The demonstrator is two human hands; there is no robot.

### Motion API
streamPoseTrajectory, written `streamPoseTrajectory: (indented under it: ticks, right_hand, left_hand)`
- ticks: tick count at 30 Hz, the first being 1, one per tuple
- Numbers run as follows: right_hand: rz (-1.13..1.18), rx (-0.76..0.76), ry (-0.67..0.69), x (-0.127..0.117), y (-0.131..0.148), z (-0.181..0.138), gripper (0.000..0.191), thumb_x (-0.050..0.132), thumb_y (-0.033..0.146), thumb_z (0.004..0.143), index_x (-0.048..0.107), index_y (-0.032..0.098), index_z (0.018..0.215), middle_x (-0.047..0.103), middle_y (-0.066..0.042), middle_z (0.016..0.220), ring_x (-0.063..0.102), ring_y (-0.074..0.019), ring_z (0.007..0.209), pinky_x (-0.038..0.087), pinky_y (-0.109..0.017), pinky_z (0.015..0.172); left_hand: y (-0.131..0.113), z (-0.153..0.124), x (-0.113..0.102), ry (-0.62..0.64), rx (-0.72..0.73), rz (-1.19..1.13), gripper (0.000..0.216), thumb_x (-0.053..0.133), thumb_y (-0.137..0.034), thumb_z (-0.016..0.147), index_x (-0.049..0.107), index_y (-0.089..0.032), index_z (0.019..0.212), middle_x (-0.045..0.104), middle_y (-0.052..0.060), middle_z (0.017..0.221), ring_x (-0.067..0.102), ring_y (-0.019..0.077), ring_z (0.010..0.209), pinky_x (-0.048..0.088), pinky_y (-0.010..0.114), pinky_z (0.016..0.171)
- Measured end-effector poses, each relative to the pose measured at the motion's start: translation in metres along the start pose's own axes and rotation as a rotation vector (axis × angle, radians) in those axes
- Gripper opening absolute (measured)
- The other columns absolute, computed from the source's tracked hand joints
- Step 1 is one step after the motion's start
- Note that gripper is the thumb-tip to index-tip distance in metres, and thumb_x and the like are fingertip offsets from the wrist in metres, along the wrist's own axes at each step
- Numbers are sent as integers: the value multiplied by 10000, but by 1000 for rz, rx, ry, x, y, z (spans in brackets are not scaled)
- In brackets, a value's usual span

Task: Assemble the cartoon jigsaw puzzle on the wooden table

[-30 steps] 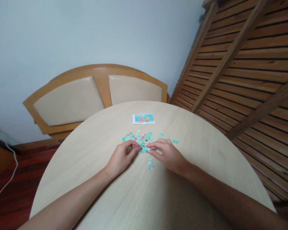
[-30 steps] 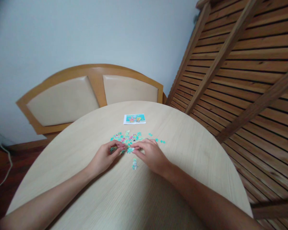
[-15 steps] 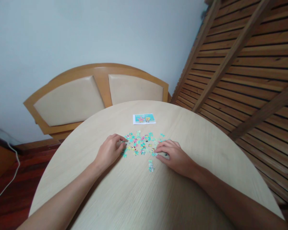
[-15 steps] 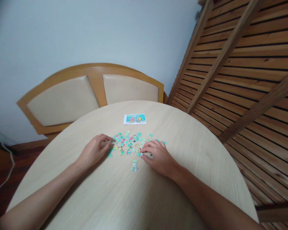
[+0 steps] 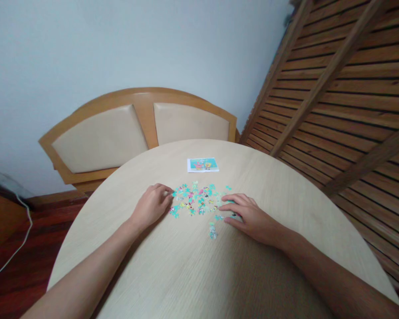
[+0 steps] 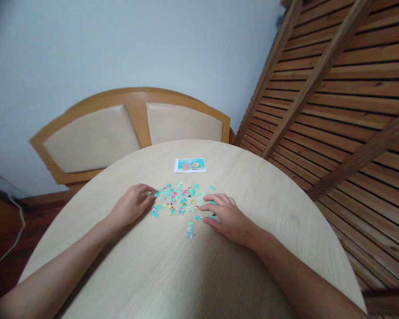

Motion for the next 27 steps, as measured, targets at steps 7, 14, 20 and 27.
streamPoseTrajectory:
  ticks: [7, 14, 20, 27]
  right_hand:
    - [-43, 10, -43, -4, -18, -2, 311, 576, 417, 988, 688, 281, 1245, 562, -110, 1445, 480, -323, 1341, 374, -553, 1103]
    - [-47, 21, -41, -3, -18, -2, 312, 560, 411, 995, 689, 277, 1247, 548, -116, 1461, 470, -323, 1358, 365, -560, 1112]
    - [-50, 17, -42, -2, -16, -2, 308, 559, 416, 996, 689, 290, 1245, 539, -109, 1479, 466, -322, 1365, 365, -567, 1109]
    - [-57, 21, -30, -2, -15, -2, 314, 544, 411, 1002, 684, 283, 1253, 533, -114, 1484, 458, -321, 1376, 360, -567, 1114]
  left_hand:
    - [0, -6, -15, 206, -39, 22, 282, 521, -406, 927, 703, -191, 940, 719, 93, 937, 651, 258, 851, 480, 350, 747]
    - [-8, -12, -14, 328, 12, -61, 210, 562, -354, 886, 695, -193, 905, 706, 64, 900, 630, 209, 793, 461, 303, 702]
    - [-3, -7, -10, 166, -85, -12, 219, 562, -342, 913, 710, -187, 870, 709, 75, 871, 637, 229, 793, 463, 326, 706]
    - [-4, 0, 7, 76, 128, -57, 240, 587, -322, 963, 753, -216, 1100, 688, 99, 1052, 625, 261, 993, 490, 411, 927]
Point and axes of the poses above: each hand's wrist, its own z-axis towards the middle knuckle, its own x-axis out of the palm, y = z × x, the point moved 3 cm from there along z, towards the middle knuckle
